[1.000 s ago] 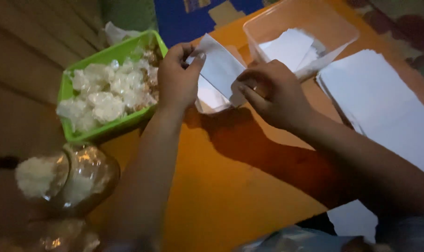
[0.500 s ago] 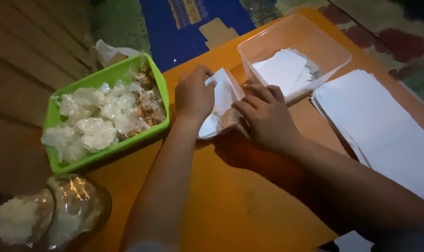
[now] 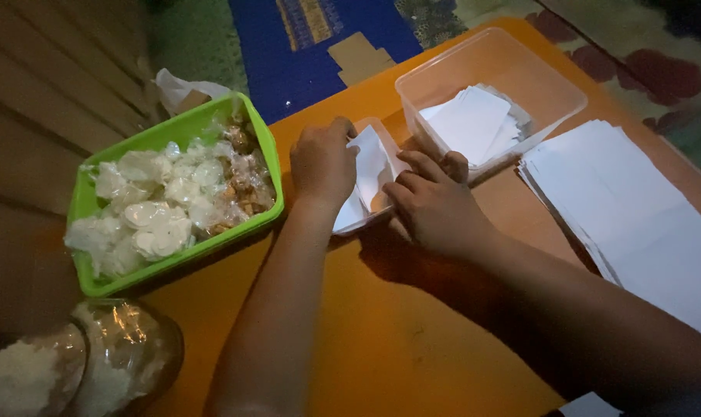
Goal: Folding tissues and placing them into plastic containers
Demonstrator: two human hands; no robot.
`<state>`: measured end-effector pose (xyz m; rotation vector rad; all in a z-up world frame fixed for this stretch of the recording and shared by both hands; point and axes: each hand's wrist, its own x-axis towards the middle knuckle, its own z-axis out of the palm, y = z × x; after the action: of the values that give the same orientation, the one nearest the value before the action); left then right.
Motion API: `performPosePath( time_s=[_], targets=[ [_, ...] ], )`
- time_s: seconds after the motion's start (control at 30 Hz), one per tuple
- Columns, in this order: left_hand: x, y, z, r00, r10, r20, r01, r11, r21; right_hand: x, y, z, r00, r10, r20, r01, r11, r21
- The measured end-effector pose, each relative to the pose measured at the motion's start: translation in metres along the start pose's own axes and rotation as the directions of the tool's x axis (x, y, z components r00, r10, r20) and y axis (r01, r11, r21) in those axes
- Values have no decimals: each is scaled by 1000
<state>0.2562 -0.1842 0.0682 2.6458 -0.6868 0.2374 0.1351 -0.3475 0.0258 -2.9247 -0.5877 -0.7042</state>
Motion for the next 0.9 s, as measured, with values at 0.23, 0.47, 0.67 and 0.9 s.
performPosePath(
  time_s=[0.23, 0.47, 0.67, 0.9],
  targets=[
    [-6, -1, -3, 998, 46, -49, -44, 999, 25, -4, -3, 4, 998, 47, 51, -41, 992, -121],
    [-9, 4, -13, 998, 45, -46, -43, 999, 33, -5, -10, -2, 996, 63, -62, -72, 987, -147],
    [-7, -5, -4, 982, 160, -95, -158, 987, 27, -6, -6, 6, 995, 69, 70, -66, 997, -41],
    [-8, -10, 13, 935, 282, 214, -307, 947, 95, -4, -1, 3, 995, 29, 91, -26, 999, -35]
  ],
)
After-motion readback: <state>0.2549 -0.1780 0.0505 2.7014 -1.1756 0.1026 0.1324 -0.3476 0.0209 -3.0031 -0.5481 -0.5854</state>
